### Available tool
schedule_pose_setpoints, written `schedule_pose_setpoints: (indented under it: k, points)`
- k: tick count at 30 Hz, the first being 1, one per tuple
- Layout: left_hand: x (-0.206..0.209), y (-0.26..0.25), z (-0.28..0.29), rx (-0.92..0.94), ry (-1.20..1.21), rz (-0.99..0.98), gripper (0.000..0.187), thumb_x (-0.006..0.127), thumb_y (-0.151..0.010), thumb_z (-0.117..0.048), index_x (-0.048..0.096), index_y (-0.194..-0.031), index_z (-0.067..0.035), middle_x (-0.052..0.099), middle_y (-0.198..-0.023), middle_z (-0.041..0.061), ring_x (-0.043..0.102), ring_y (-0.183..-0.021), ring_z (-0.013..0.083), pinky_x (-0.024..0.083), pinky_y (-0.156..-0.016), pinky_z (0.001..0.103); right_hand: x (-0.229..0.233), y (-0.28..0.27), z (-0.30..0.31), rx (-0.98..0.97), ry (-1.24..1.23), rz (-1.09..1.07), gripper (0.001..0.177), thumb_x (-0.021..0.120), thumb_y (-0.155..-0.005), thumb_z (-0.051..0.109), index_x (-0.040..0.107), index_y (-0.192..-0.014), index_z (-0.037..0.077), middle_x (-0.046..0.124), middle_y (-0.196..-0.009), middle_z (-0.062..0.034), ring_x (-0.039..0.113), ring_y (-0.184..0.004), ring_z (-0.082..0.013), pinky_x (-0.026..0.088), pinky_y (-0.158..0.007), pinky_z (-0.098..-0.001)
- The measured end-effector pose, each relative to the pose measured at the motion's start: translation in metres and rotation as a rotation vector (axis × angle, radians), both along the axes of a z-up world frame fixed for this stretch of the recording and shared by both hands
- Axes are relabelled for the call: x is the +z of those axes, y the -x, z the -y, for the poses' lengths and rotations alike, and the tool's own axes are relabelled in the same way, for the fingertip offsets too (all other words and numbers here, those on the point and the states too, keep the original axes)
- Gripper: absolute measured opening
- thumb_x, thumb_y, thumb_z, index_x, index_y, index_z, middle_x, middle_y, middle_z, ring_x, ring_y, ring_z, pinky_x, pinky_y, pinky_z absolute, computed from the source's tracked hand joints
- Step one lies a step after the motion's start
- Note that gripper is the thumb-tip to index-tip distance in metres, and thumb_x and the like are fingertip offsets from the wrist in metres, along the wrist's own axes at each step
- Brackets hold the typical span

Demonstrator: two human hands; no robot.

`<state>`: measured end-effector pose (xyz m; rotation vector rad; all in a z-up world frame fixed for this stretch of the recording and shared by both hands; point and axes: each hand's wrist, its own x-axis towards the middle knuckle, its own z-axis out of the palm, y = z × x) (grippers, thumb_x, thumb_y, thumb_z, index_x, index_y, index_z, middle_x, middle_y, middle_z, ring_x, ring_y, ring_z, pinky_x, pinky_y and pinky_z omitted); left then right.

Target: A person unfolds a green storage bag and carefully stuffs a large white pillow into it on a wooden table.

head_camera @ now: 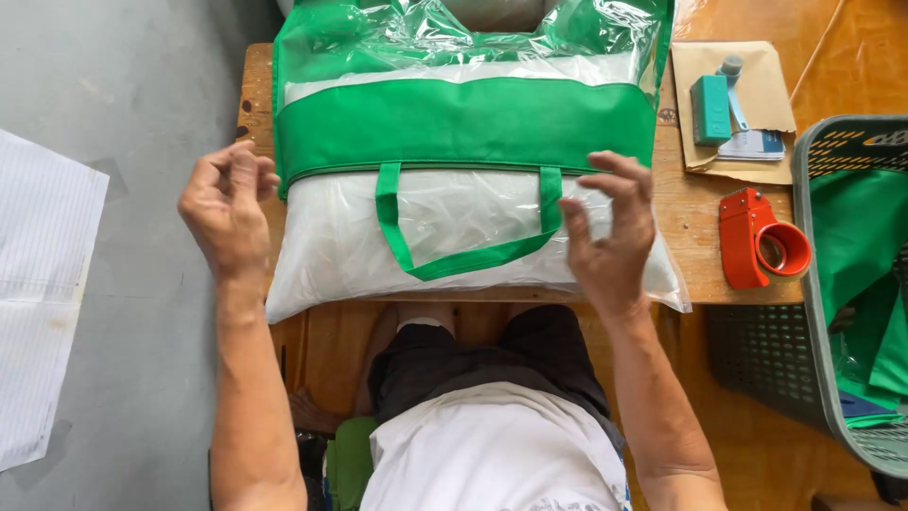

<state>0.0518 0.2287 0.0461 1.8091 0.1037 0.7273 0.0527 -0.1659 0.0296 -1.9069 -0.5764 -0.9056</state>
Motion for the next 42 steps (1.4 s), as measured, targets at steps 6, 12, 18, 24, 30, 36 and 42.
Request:
schedule_pose_setpoints:
  k: [6,12,18,24,30,36,42]
  points:
    - [-0.172,-0.055,-0.088,-0.076,0.398,-0.562,0.032,0.068,-0.103,-0.040,0.074,-0.117,-0.012,0.068,-0.085,0.004,0.069,-0.069,0.0142,0.062,-0.061,0.028,0.023,0.059,-0.129,0.279,0.408,0.206,0.043,0.078,-0.090,0.045,0.071,-0.119,0.014,0.063,-0.134,-0.0177,0.059,-0.132,-0.0391,0.023,-0.123,-0.0658]
    - [-0.195,-0.041,-0.092,-0.057,0.335,-0.512,0.021,0.066,-0.106,-0.026,0.072,-0.089,-0.014,0.060,-0.064,-0.001,0.056,-0.054,0.0062,0.045,-0.046,0.019,-0.015,0.037,-0.190,0.332,0.904,0.033,0.114,0.102,-0.046,0.034,0.053,-0.149,0.029,0.038,-0.164,-0.0176,0.031,-0.154,-0.0380,0.002,-0.124,-0.0738]
    - [-0.189,-0.003,-0.082,-0.131,0.195,-0.467,0.024,0.067,-0.106,-0.024,0.070,-0.084,-0.014,0.055,-0.060,-0.002,0.053,-0.052,0.0041,0.041,-0.045,0.016,-0.049,0.022,-0.205,0.017,0.919,0.166,0.100,0.096,-0.058,0.038,0.052,-0.148,0.033,0.047,-0.152,-0.0155,0.042,-0.144,-0.0373,0.024,-0.110,-0.0821]
    - [-0.197,0.013,-0.082,-0.192,0.175,-0.487,0.026,0.064,-0.107,-0.025,0.068,-0.083,-0.015,0.053,-0.057,-0.004,0.052,-0.050,0.0031,0.041,-0.043,0.017,-0.049,-0.010,-0.212,-0.093,0.880,0.039,0.080,0.086,-0.067,0.038,0.057,-0.141,0.035,0.052,-0.137,-0.0120,0.051,-0.130,-0.0366,0.038,-0.095,-0.0796]
    - [-0.193,0.030,-0.087,-0.085,0.183,-0.441,0.026,0.065,-0.110,-0.024,0.067,-0.087,-0.012,0.056,-0.063,0.002,0.058,-0.058,0.0099,0.046,-0.051,0.022,0.000,0.010,-0.179,0.401,0.996,-0.289,0.113,0.095,-0.060,0.052,0.041,-0.156,0.029,0.038,-0.155,-0.0174,0.033,-0.147,-0.0371,0.023,-0.107,-0.0817]
    - [-0.220,0.040,-0.127,-0.026,0.221,-0.353,0.018,0.066,-0.110,-0.022,0.066,-0.097,-0.009,0.057,-0.072,0.001,0.059,-0.066,0.0083,0.053,-0.065,0.020,0.029,0.028,-0.072,0.256,0.286,-0.001,0.042,0.080,-0.092,0.014,0.067,-0.132,0.008,0.065,-0.137,-0.0166,0.063,-0.129,-0.0384,0.025,-0.126,-0.0534]
    - [-0.065,0.044,-0.054,0.387,-0.707,-0.117,0.046,0.083,-0.098,-0.008,0.057,-0.130,0.011,0.064,-0.118,0.031,0.058,-0.110,0.0463,0.046,-0.093,0.054,-0.026,-0.054,0.084,-0.238,0.087,-0.521,0.021,0.064,-0.103,0.000,0.070,-0.124,0.001,0.062,-0.121,-0.0173,0.065,-0.110,-0.0281,0.057,-0.097,-0.0365]
